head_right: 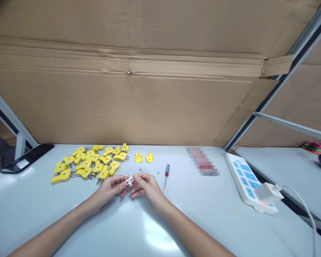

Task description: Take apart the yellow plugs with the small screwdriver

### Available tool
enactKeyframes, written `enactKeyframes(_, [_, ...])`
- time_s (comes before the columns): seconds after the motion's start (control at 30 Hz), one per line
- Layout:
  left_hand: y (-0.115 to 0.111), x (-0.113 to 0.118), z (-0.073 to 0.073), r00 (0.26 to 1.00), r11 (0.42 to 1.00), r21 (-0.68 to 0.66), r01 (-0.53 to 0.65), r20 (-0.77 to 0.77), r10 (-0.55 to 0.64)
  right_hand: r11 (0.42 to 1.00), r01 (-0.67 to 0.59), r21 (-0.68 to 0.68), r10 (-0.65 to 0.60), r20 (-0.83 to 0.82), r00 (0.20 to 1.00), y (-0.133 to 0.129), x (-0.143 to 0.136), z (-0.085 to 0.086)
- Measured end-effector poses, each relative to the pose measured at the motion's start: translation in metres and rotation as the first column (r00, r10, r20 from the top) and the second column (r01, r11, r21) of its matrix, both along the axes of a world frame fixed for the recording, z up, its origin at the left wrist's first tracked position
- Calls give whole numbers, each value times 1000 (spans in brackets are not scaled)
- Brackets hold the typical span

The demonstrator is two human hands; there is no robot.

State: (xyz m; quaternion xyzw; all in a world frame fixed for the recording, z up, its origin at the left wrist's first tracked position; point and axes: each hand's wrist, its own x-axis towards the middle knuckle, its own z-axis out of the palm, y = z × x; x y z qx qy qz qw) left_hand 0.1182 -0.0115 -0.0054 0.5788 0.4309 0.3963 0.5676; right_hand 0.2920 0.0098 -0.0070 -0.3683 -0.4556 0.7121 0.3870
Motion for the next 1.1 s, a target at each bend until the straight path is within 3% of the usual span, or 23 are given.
enactKeyframes(0.23, [3, -4, -5, 1000, 999, -44, 19, 11, -19, 996, -92, -13, 92, 54, 994, 1, 0, -2])
enactKeyframes(0.43, [7, -7, -7, 999, 998, -38, -43, -6, 43, 992, -96, 85, 83, 139, 987, 1, 0, -1])
enactKeyframes(0.7, [6, -6, -14, 997, 997, 75, -21, -67, 26, 950, -94, 299, 2, 292, 956, 2, -3, -11])
enactKeyframes(0.87, [4, -4, -10, 980, 987, 147, -56, -182, 83, 942, -48, 332, -72, 339, 938, 3, -4, -10])
enactKeyframes(0.97, [1, -8, -4, 897, 942, 323, -95, -382, 221, 951, -18, 307, -96, 351, 931, 9, 0, -10])
enactKeyframes(1.1, [11, -17, 1, 751, 794, 604, -70, -493, 440, 944, 57, 325, -190, 394, 899, 18, 8, -8])
